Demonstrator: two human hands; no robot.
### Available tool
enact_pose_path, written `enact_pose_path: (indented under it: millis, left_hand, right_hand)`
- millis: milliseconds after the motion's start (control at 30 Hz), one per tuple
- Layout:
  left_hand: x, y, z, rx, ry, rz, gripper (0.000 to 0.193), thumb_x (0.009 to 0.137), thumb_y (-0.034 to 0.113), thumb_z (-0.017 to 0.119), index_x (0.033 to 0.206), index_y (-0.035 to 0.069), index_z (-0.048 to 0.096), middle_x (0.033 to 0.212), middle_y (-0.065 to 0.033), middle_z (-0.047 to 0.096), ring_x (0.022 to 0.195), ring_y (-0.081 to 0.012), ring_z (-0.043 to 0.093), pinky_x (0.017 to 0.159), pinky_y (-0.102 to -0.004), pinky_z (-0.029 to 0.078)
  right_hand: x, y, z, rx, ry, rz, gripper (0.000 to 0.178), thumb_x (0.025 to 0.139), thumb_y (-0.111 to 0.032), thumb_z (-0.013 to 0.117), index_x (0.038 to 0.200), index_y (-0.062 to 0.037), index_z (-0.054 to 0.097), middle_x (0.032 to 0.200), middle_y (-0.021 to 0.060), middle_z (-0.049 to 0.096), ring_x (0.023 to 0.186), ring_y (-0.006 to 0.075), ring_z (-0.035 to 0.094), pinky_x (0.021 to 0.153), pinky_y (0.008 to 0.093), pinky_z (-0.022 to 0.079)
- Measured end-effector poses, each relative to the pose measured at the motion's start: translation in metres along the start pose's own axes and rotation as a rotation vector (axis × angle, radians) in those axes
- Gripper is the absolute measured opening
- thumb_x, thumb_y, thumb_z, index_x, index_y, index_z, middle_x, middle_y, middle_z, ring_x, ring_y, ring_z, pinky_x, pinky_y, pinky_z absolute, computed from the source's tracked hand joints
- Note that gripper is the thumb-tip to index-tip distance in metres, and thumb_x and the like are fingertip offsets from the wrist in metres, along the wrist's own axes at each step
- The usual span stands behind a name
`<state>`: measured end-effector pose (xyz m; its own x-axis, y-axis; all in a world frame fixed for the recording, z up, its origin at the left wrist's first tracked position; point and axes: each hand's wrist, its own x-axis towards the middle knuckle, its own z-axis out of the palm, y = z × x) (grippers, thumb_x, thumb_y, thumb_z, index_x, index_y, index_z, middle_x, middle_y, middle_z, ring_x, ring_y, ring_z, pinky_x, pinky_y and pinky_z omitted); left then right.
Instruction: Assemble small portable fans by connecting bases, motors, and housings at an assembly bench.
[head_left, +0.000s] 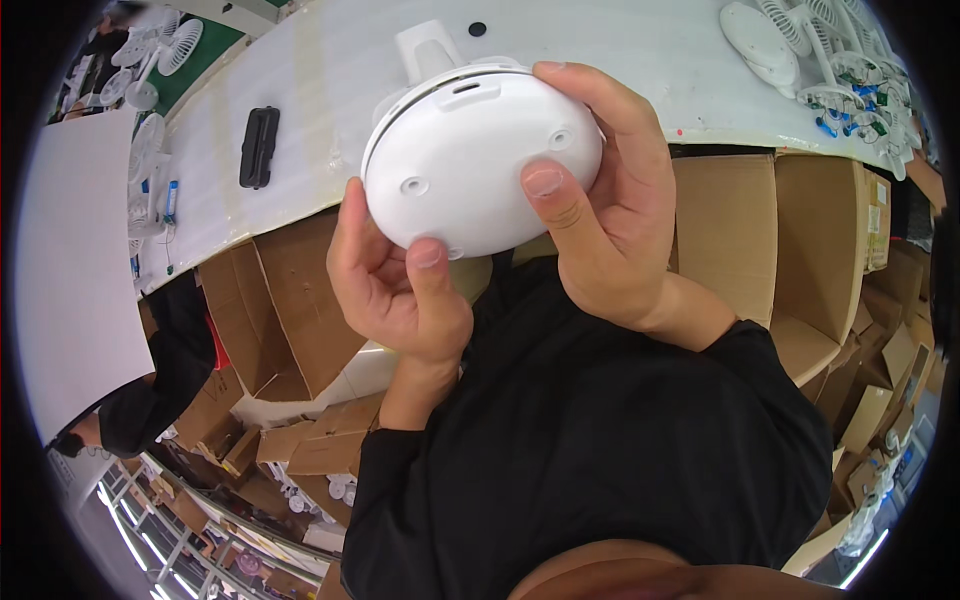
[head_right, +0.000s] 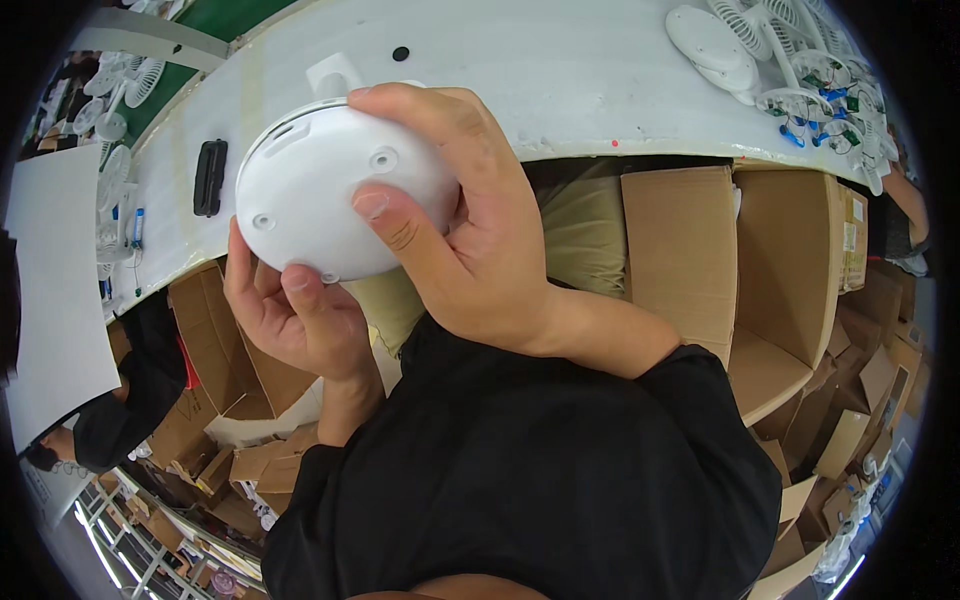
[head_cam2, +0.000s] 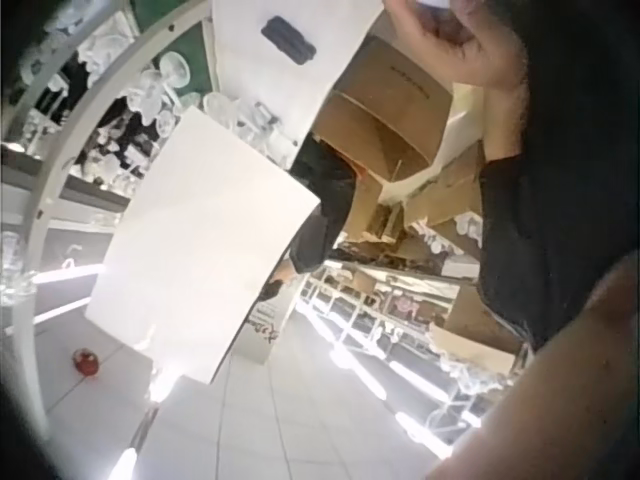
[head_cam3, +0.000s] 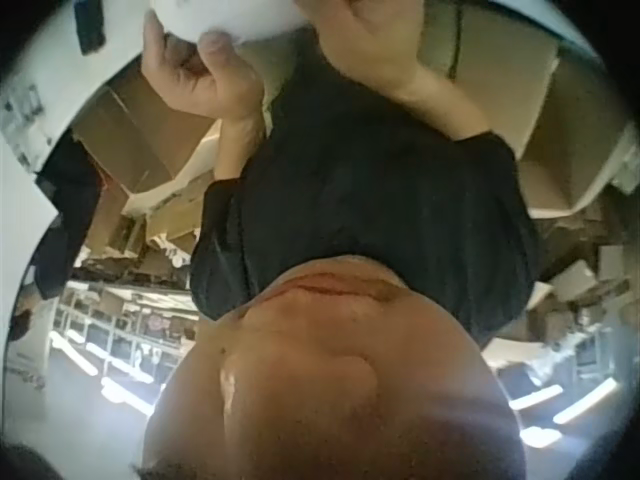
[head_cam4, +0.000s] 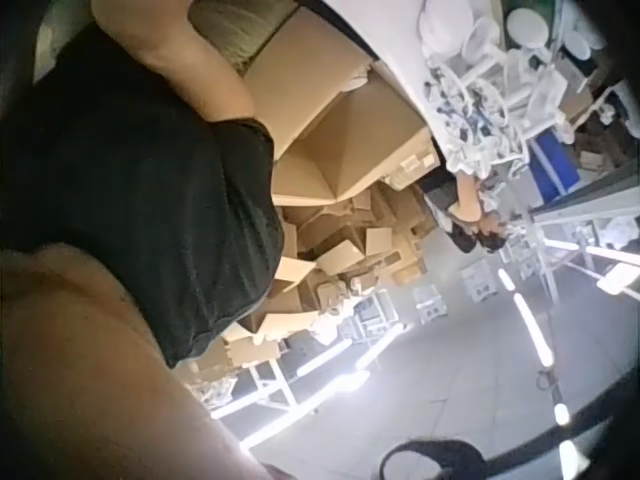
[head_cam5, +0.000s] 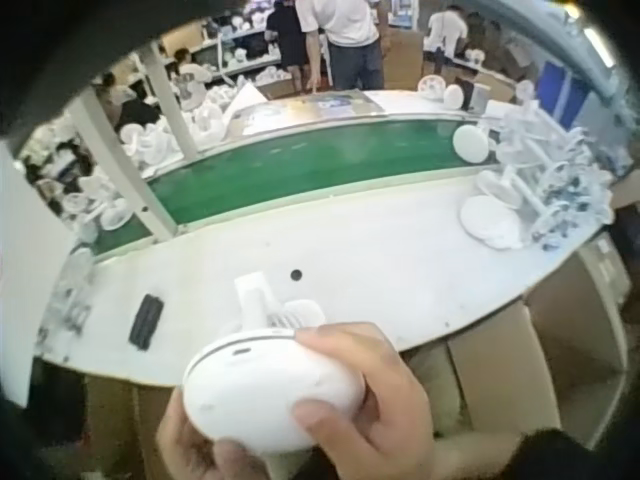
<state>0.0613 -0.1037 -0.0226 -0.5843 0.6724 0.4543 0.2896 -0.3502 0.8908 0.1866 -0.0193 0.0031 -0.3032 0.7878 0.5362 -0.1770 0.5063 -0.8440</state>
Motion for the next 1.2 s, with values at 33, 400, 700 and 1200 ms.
enact_pose_path:
  millis: [33, 400, 700, 1200]
  left_hand:
    - [0.0, 0.003, 0.001, -0.019, 0.01, 0.01, 0.056, 0.096, 0.024, 0.058, 0.14, -0.005, 0.04, 0.121, -0.0256, 0.06, 0.101, -0.0285, 0.066, 0.082, -0.0301, 0.056]
    - [0.0, 0.029, 0.007, -0.061, -0.029, -0.045, 0.058, 0.093, 0.026, 0.064, 0.137, -0.005, 0.042, 0.124, -0.023, 0.057, 0.107, -0.0276, 0.061, 0.089, -0.0334, 0.051]
    - [0.005, 0.037, 0.0, -0.014, -0.122, -0.071, 0.056, 0.09, 0.029, 0.069, 0.13, -0.005, 0.05, 0.119, -0.0199, 0.06, 0.101, -0.0251, 0.061, 0.087, -0.0315, 0.05]
    - [0.026, 0.026, 0.048, -0.429, -0.055, -0.207, 0.04, 0.099, 0.04, 0.048, 0.099, 0.001, 0.062, 0.084, -0.0109, 0.064, 0.078, -0.0204, 0.059, 0.078, -0.0307, 0.046]
  right_hand:
    - [0.001, -0.002, -0.003, -0.029, -0.039, -0.031, 0.049, 0.09, -0.007, 0.06, 0.136, -0.0011, 0.045, 0.125, 0.0134, 0.052, 0.104, 0.0219, 0.052, 0.093, 0.0312, 0.044]
    - [0.005, -0.018, -0.02, 0.01, -0.097, 0.024, 0.051, 0.089, -0.008, 0.062, 0.136, 0.0005, 0.045, 0.124, 0.0133, 0.052, 0.101, 0.0212, 0.052, 0.091, 0.0296, 0.043]
    - [0.028, -0.031, -0.037, 0.026, -0.201, 0.04, 0.048, 0.084, -0.01, 0.068, 0.128, 0.0007, 0.053, 0.116, 0.0122, 0.054, 0.093, 0.0195, 0.051, 0.084, 0.0266, 0.043]
    - [0.022, -0.005, -0.045, -0.098, -0.274, -0.318, 0.041, 0.076, -0.011, 0.078, 0.114, -0.0037, 0.065, 0.105, 0.0097, 0.056, 0.086, 0.0172, 0.054, 0.079, 0.0246, 0.043]
